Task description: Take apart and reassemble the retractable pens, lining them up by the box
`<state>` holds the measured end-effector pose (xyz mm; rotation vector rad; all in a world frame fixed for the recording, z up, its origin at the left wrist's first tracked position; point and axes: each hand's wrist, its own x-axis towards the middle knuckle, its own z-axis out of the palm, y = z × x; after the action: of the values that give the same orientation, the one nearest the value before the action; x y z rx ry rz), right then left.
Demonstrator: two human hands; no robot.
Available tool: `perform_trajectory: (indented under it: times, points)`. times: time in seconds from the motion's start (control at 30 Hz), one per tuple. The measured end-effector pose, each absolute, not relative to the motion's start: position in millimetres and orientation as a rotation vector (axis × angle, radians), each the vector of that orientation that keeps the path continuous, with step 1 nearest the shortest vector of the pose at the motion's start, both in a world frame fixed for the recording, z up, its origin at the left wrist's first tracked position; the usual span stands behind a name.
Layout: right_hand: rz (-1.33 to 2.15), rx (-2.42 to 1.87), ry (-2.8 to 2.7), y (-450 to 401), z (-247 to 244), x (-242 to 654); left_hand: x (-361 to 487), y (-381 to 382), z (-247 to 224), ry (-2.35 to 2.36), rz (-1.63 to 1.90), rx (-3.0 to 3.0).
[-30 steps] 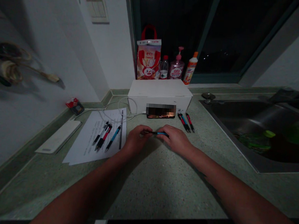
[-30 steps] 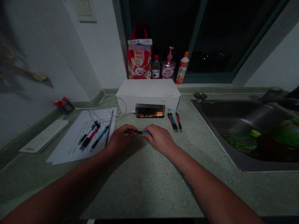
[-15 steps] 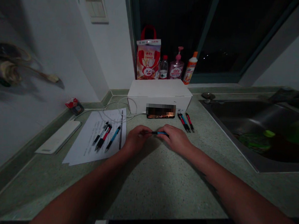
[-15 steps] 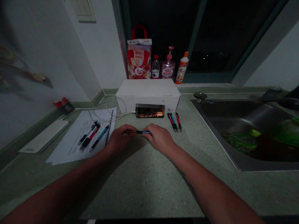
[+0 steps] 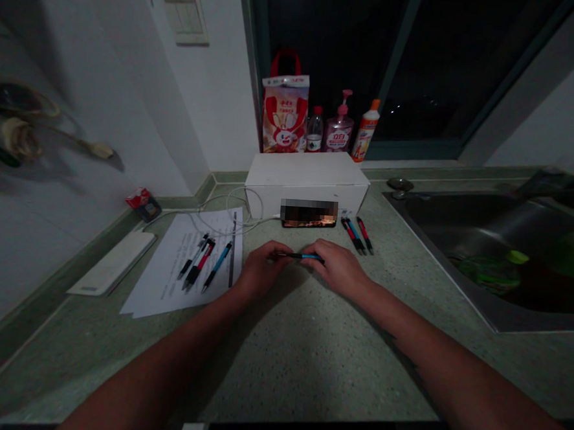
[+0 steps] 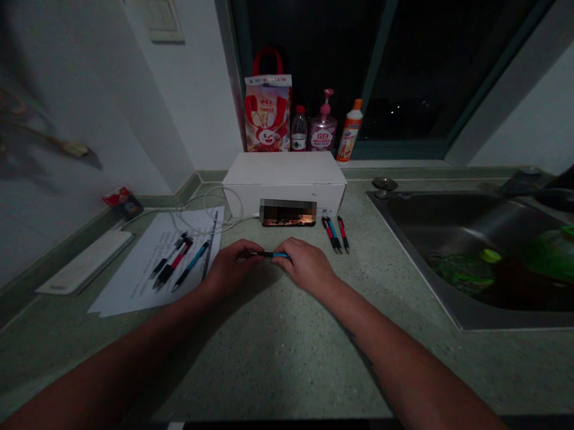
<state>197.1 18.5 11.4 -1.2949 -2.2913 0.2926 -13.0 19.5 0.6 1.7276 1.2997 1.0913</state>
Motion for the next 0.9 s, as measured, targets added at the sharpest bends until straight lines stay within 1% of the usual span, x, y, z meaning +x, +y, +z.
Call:
perform_trajectory:
  times: [0.27, 0.43, 0.57, 0.67, 0.73, 0.8, 0.9]
  points:
    - [0.316, -1.236, -2.282, 18, 12, 199, -15, 19, 6, 1.265, 1.062, 1.722]
    - [0.435, -1.216, -2.232, 20, 8, 198, -16, 19, 5, 1.314, 1.090, 1.855]
    - [0.524, -1.284, -2.086, 24, 6, 199, -14, 16, 7, 1.325, 1.164, 1.840]
    - [0.677, -1.281, -1.793, 33, 1, 203, -15, 15, 9, 1.380, 1.220, 1.792]
    - [0.872, -1.252, -1.554, 40, -3, 205, -15, 14, 9, 1.378, 1.206, 1.782]
    - [1.054, -1.159, -1.350, 45, -5, 205, -13, 13, 6, 1.314, 1.137, 1.815]
    - [1.205, -1.034, -1.167, 44, -4, 200, -9, 7, 1, 1.161, 0.975, 1.887]
